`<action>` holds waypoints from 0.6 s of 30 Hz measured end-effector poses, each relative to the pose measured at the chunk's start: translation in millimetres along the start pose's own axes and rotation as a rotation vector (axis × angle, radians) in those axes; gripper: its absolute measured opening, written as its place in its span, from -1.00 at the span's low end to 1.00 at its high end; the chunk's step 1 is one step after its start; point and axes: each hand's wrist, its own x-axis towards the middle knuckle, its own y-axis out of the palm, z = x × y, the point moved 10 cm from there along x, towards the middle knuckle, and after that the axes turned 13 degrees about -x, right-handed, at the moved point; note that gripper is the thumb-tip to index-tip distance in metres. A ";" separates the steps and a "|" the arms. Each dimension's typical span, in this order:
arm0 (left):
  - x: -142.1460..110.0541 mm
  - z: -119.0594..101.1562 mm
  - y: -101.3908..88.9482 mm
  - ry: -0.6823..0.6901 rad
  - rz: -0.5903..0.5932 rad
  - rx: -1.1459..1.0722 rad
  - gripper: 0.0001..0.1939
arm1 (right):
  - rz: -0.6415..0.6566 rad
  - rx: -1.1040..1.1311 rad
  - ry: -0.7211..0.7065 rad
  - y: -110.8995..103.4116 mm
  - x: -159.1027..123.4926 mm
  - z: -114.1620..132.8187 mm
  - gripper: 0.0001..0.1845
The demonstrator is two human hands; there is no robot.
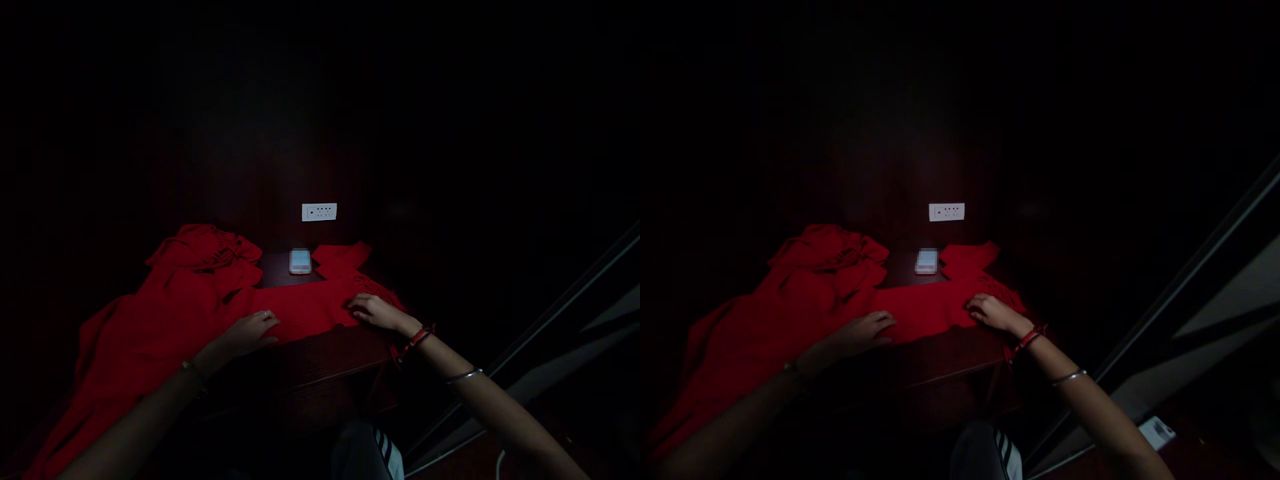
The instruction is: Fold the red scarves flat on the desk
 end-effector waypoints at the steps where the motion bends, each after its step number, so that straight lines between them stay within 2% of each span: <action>1: -2.7 1.7 1.1 -0.002 -0.012 -0.015 -0.63 | 0.002 -0.013 -0.011 1.9 -10.2 4.7 -0.74; 4: -9.5 8.2 -1.9 -0.001 -0.076 -0.043 -0.68 | -0.023 -0.086 0.029 5.0 -33.2 7.1 -0.73; 7: -16.7 8.5 -6.0 0.019 -0.089 -0.053 -0.72 | -0.067 -0.157 0.058 2.3 -43.5 4.9 -0.71; 12: -22.3 -3.1 -10.5 0.044 -0.066 0.032 -0.74 | -0.079 -0.294 0.016 -1.0 -40.8 11.5 -0.69; 18: -7.7 -7.2 -10.5 0.024 -0.049 0.125 -0.76 | -0.073 -0.439 0.043 5.1 -33.2 14.4 -0.75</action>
